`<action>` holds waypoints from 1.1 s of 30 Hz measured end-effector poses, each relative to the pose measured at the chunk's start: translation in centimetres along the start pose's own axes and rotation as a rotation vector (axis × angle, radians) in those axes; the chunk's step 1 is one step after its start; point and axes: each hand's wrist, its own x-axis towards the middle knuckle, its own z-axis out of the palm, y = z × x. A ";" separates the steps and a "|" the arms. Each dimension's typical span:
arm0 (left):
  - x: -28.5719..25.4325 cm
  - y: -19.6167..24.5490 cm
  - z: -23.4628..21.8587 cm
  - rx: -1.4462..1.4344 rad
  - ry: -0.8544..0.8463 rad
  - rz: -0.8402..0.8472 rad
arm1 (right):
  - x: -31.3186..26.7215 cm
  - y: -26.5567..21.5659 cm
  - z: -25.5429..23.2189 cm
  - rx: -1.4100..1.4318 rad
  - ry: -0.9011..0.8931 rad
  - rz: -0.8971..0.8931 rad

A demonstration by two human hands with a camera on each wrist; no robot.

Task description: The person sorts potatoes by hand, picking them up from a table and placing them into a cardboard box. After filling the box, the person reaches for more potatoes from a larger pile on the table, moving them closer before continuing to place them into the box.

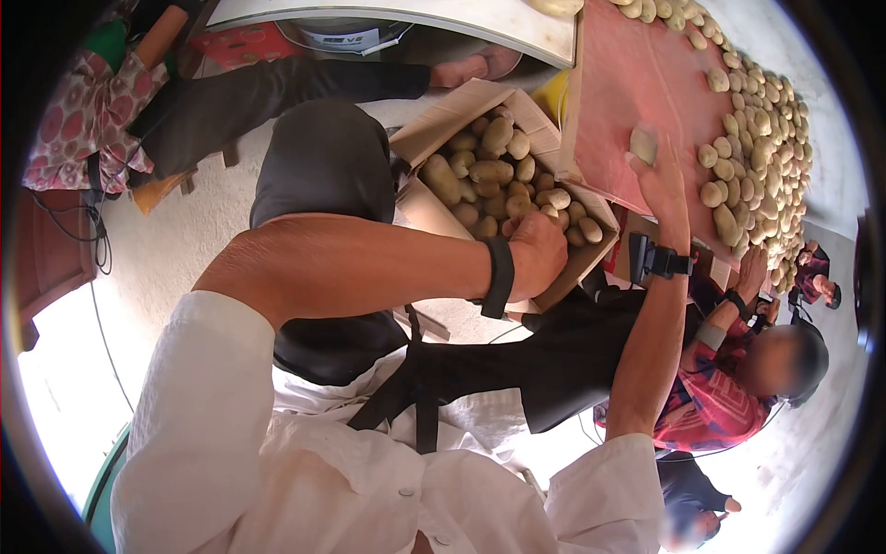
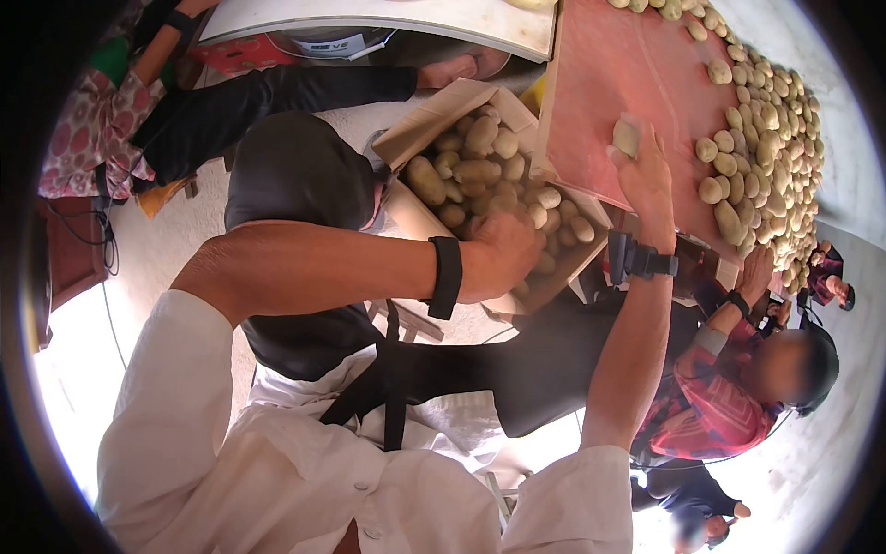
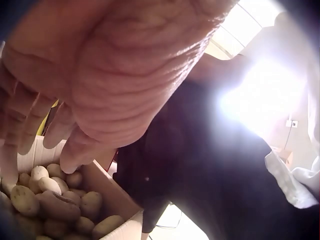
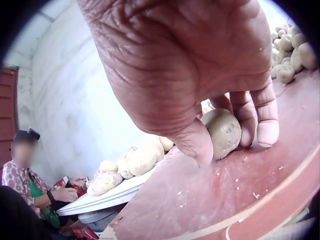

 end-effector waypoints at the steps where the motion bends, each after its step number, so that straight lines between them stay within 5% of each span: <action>1: 0.4 0.0 0.3 -0.055 -0.048 0.030 | 0.1 0.1 0.1 -0.008 -0.001 0.005; 33: -2.6 -0.9 -1.8 -0.137 -0.143 0.226 | -0.5 -2.6 -0.2 -0.075 0.036 0.096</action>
